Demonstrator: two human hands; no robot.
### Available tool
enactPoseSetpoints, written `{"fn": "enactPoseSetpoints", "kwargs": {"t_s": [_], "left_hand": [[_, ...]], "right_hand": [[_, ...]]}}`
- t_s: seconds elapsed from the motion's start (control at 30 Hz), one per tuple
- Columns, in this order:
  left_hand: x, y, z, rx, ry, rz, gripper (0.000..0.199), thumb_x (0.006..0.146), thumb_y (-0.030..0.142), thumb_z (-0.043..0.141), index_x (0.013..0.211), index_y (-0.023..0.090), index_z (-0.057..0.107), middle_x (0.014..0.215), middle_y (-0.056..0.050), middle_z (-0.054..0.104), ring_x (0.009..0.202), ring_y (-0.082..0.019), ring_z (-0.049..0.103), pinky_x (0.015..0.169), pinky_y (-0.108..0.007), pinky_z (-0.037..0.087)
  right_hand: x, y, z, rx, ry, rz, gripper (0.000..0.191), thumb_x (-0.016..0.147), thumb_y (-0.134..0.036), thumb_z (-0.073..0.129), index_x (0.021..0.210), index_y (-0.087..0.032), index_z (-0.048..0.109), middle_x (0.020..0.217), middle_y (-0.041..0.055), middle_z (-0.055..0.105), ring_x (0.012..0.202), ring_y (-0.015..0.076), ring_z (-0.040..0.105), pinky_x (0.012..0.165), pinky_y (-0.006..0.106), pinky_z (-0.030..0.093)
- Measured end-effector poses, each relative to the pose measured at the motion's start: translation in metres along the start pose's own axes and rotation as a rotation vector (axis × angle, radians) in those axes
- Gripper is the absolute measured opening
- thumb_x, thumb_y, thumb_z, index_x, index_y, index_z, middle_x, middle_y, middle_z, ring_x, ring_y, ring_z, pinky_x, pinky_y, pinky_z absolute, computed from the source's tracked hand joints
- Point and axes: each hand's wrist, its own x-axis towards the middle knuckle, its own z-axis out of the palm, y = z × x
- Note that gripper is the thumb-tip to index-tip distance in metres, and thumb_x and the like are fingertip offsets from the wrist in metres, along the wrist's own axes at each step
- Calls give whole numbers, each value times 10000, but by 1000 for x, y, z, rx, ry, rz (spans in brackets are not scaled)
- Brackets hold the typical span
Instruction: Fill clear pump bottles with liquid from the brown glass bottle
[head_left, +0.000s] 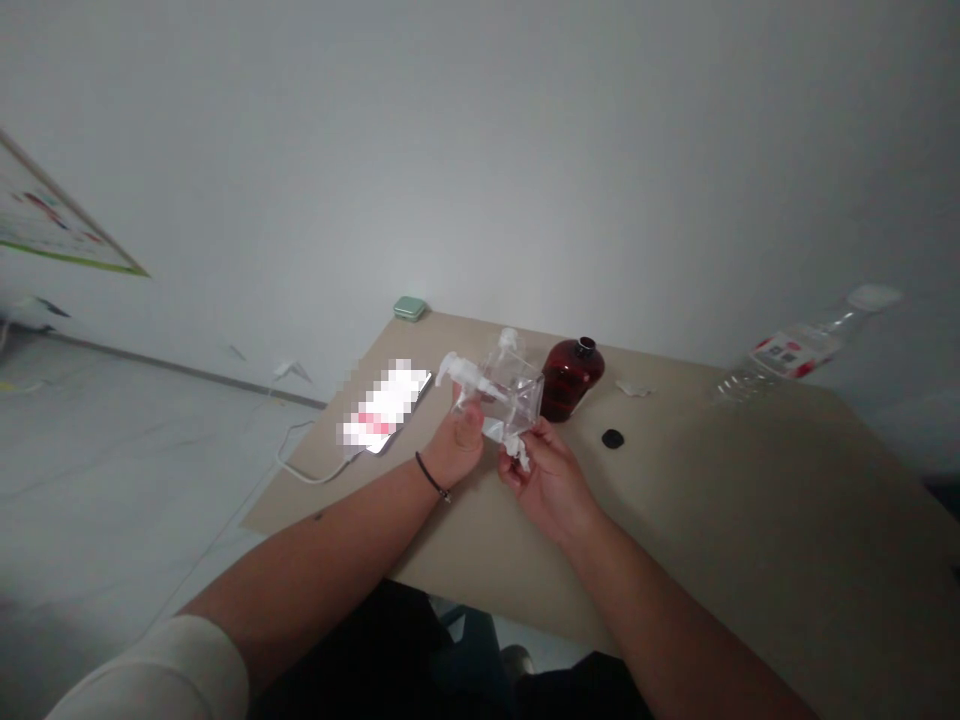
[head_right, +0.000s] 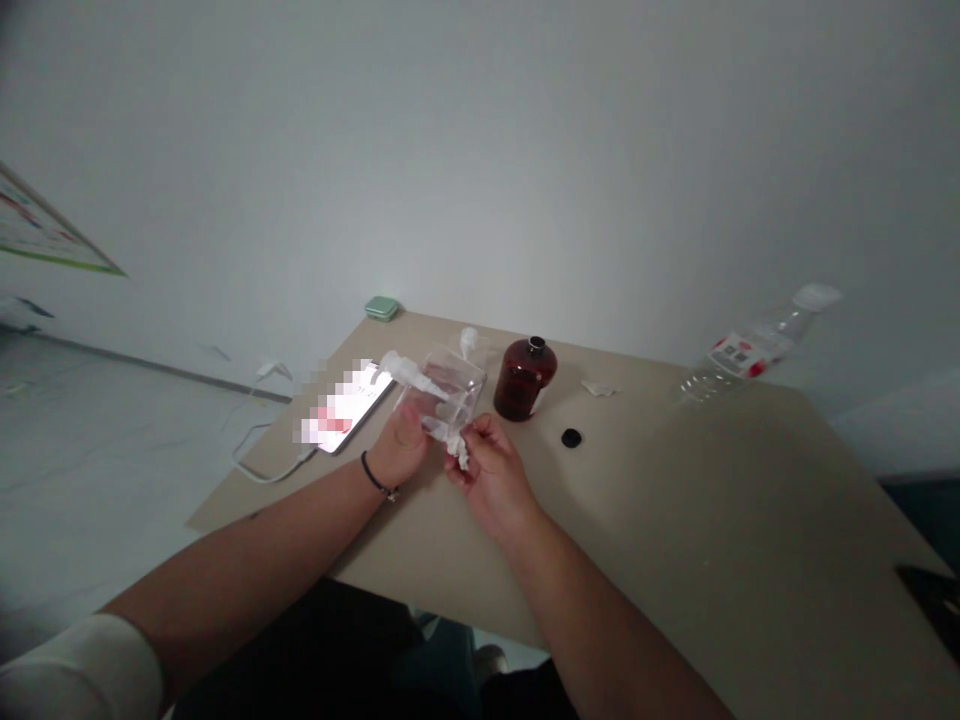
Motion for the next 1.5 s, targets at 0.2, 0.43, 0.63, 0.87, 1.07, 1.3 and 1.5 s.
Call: {"fn": "enactPoseSetpoints", "kwargs": {"t_s": [0.2, 0.43, 0.63, 0.87, 1.07, 1.3, 1.5], "left_hand": [[2, -4, 0, -3, 71, 54, 924, 736, 907, 464, 1296, 173, 512, 1221, -162, 656, 1164, -331, 610, 1069, -520, 464], [-1, -9, 1, -61, -34, 61, 989, 714, 915, 482, 1346, 154, 477, 1202, -178, 668, 1119, -319, 631, 1067, -483, 464], [0, -6, 1, -90, -37, 98, 899, 723, 900, 500, 1270, 189, 555, 1146, -138, 678, 1071, -329, 636, 1017, -508, 480], [3, -6, -1, -59, -30, 88, 881, 742, 885, 492, 1266, 179, 532, 1158, -147, 680, 1062, -292, 644, 1019, -469, 506], [0, -12, -2, -87, -45, 64, 830, 738, 876, 514, 1199, 189, 565, 1157, -143, 676, 1057, -302, 636, 1016, -486, 495], [-2, -11, 0, -165, -60, 4, 967, 704, 863, 586, 1368, 175, 448, 1175, -143, 660, 1083, -288, 616, 1047, -476, 465], [-3, -3, -1, -95, -37, 40, 875, 724, 855, 577, 1302, 202, 494, 1095, -120, 680, 988, -309, 649, 980, -505, 514]], "right_hand": [[-2, -7, -2, 5, 16, -79, 377, 622, -317, 876, 738, -239, 525, 649, -71, 643, 545, 89, 553, 486, 189, 407], [8, -15, -9, 53, 113, -190, 368, 622, -297, 862, 745, -241, 520, 681, -91, 614, 550, 72, 524, 476, 179, 402], [8, -4, -6, 4, 73, -81, 355, 587, -228, 838, 776, -245, 537, 657, -78, 638, 523, 82, 530, 455, 183, 376], [5, -13, -6, 56, 103, -114, 356, 615, -269, 856, 754, -242, 529, 697, -87, 647, 573, 75, 569, 521, 183, 453], [10, -9, -10, 47, 74, -61, 393, 556, -219, 867, 774, -243, 542, 669, -80, 647, 524, 80, 544, 447, 174, 396], [11, -16, -11, 81, 99, -81, 394, 573, -263, 888, 763, -237, 543, 707, -84, 663, 550, 73, 559, 471, 170, 439], [11, -5, -8, 2, 51, -18, 344, 562, -184, 834, 791, -239, 584, 621, -68, 653, 480, 80, 528, 404, 166, 354]]}}
